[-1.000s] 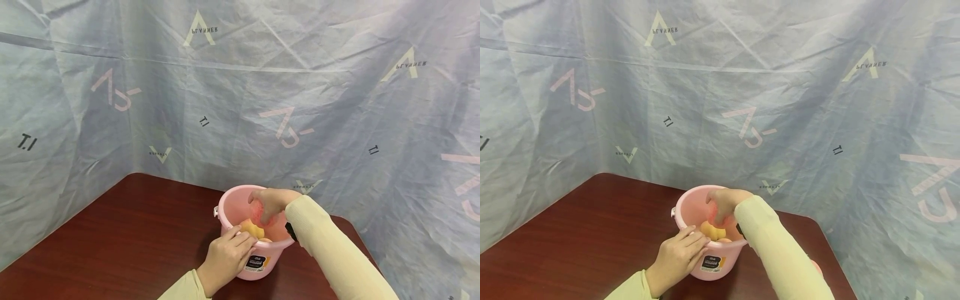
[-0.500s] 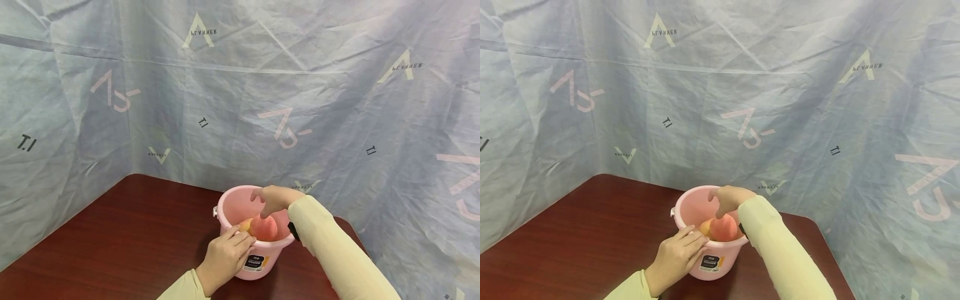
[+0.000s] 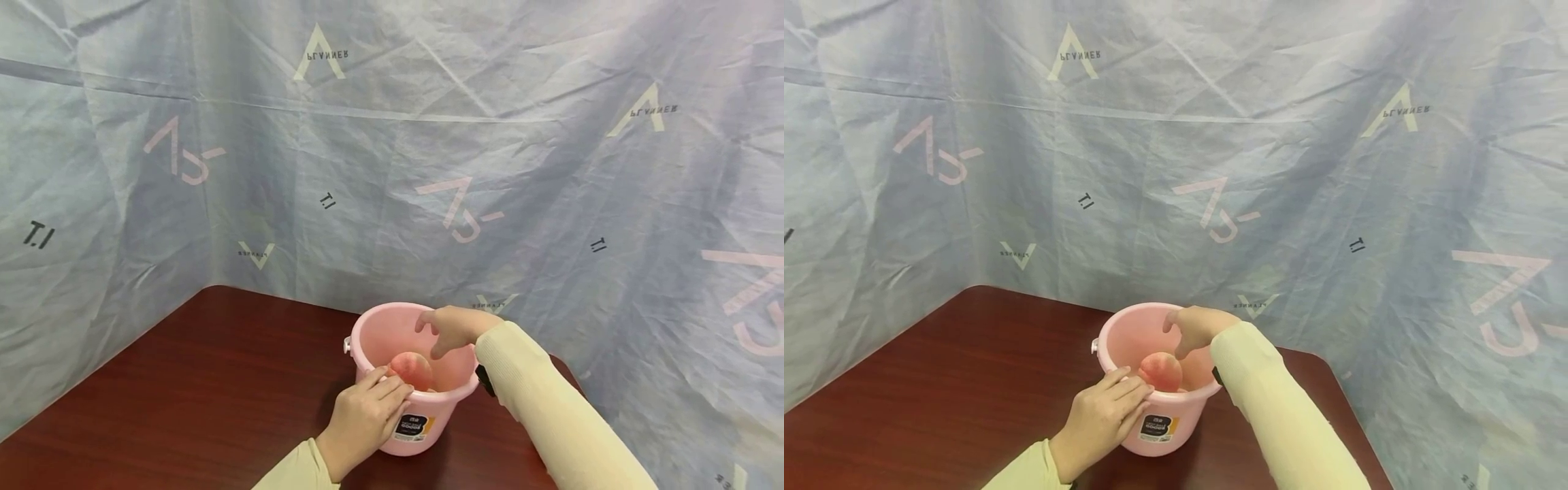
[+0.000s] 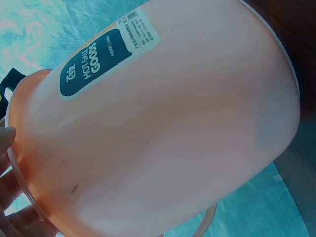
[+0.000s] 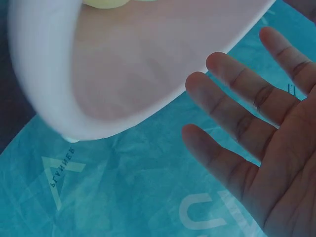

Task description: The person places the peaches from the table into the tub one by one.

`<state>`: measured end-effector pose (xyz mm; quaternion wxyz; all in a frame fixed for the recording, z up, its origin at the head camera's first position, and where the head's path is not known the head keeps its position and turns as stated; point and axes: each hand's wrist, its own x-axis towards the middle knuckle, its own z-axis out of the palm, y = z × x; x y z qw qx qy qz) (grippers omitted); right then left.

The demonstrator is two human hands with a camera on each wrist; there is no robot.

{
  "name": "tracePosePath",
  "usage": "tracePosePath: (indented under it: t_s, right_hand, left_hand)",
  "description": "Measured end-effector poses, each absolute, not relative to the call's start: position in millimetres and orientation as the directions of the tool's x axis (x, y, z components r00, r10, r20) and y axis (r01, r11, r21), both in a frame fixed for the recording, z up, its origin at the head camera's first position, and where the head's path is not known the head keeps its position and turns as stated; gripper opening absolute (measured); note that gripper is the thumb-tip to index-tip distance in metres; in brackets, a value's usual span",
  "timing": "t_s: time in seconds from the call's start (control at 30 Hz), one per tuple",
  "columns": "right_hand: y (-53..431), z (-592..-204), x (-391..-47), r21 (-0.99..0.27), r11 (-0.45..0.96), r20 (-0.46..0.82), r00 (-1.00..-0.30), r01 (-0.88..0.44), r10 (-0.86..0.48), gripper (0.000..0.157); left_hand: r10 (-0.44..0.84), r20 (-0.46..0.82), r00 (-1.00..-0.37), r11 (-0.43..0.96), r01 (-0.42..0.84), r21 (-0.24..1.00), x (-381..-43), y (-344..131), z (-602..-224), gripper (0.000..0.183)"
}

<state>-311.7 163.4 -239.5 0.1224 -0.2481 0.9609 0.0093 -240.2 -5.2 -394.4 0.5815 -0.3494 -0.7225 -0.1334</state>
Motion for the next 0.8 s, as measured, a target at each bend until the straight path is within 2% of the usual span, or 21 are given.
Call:
tracePosePath:
  t_s: [0.1,0.8]
  right_hand:
    - [167,-240,-311,-0.042,0.878,-0.243,-0.848,-0.477,-0.472,0.047]
    - [199,-249,-308,-0.095,0.904,-0.257,-0.867,-0.416,-0.426,0.045]
  left_hand:
    - [0.343,0.936,-0.083,0.723,0.659,-0.207,-240,-6,-395,0.042]
    - [0.337,0.941,0.014,0.715,0.646,-0.265,-245,-5,-397,0.04]
